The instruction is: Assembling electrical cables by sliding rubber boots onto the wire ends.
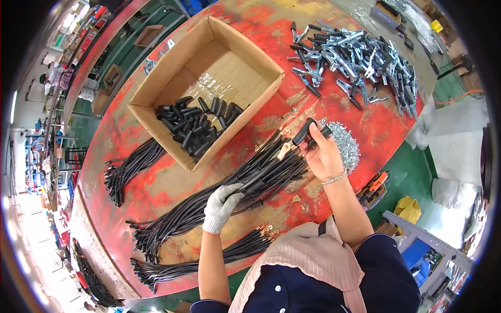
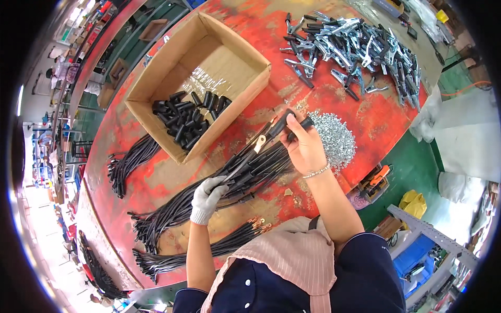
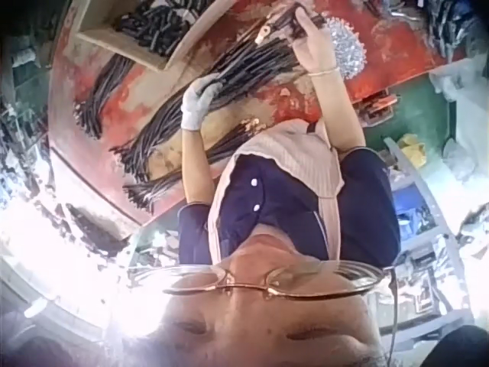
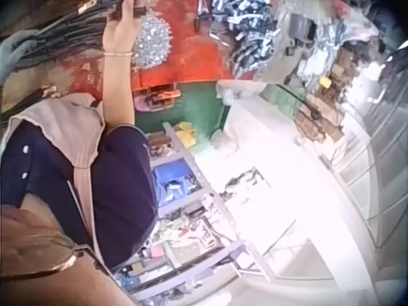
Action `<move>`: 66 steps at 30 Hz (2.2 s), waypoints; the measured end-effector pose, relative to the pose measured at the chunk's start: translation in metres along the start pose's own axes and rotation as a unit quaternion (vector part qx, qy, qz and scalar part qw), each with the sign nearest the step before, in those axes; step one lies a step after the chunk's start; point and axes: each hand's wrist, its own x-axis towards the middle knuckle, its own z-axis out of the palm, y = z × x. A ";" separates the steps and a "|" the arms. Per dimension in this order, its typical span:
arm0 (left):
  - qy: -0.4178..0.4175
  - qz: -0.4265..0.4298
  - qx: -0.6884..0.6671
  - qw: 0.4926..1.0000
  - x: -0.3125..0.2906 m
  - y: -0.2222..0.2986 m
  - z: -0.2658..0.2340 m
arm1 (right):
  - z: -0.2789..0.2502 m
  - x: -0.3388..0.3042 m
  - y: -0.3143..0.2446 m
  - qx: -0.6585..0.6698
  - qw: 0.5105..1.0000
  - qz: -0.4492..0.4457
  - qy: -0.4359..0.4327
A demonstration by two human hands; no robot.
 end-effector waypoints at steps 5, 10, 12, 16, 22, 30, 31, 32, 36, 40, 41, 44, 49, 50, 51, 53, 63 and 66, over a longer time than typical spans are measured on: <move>-0.003 -0.004 -0.015 1.000 0.001 -0.009 0.001 | 0.006 -0.004 0.003 0.023 0.999 0.013 0.042; 0.026 0.006 -0.002 1.000 0.001 -0.001 0.002 | 0.002 -0.008 0.000 -0.112 0.989 -0.091 -0.016; 0.041 0.003 -0.015 0.999 0.002 -0.005 0.002 | 0.007 -0.013 -0.003 -0.174 0.978 -0.113 0.014; 0.036 0.020 0.005 0.999 0.001 -0.002 0.000 | 0.003 -0.015 -0.006 -0.268 0.949 -0.163 -0.011; 0.008 0.015 0.000 1.000 0.001 -0.005 -0.003 | 0.006 -0.011 -0.008 -0.358 0.911 -0.199 -0.047; -0.009 0.022 0.023 0.999 0.004 -0.004 -0.006 | 0.016 -0.013 -0.028 -0.483 0.833 -0.248 -0.109; -0.007 0.018 0.011 1.000 0.003 -0.004 -0.006 | 0.016 -0.014 -0.030 -0.486 0.828 -0.250 -0.126; -0.005 0.014 -0.002 1.000 0.002 -0.005 -0.006 | 0.016 -0.015 -0.031 -0.490 0.824 -0.250 -0.138; -0.020 0.043 0.049 0.998 0.003 -0.004 -0.009 | 0.010 -0.013 -0.041 -0.525 0.772 -0.288 -0.213; -0.002 0.034 0.050 0.998 0.004 0.004 -0.005 | 0.020 -0.026 -0.045 -0.559 0.758 -0.286 -0.175; 0.009 0.040 0.051 0.998 0.002 0.004 -0.006 | 0.022 -0.029 -0.041 -0.561 0.768 -0.274 -0.143; 0.034 0.065 0.068 0.995 0.001 -0.001 -0.006 | 0.012 -0.034 -0.042 -0.566 0.770 -0.257 -0.141; 0.013 0.072 0.082 0.994 0.001 0.002 -0.005 | 0.009 -0.041 -0.056 -0.576 0.718 -0.312 -0.235; 0.007 0.069 0.079 0.994 0.000 0.003 -0.004 | 0.005 -0.040 -0.054 -0.545 0.745 -0.297 -0.245; 0.000 0.066 0.078 0.995 0.000 0.003 -0.004 | 0.004 -0.039 -0.052 -0.536 0.763 -0.280 -0.229; 0.009 0.071 0.066 0.995 -0.001 0.002 -0.004 | 0.007 -0.037 -0.045 -0.519 0.795 -0.244 -0.196; -0.010 0.067 0.110 0.992 -0.003 -0.001 -0.001 | -0.013 -0.052 0.104 -0.475 0.860 -0.131 -0.132; 0.054 0.021 0.123 0.991 -0.014 0.000 -0.027 | -0.027 -0.035 0.150 -0.675 0.699 0.033 -0.236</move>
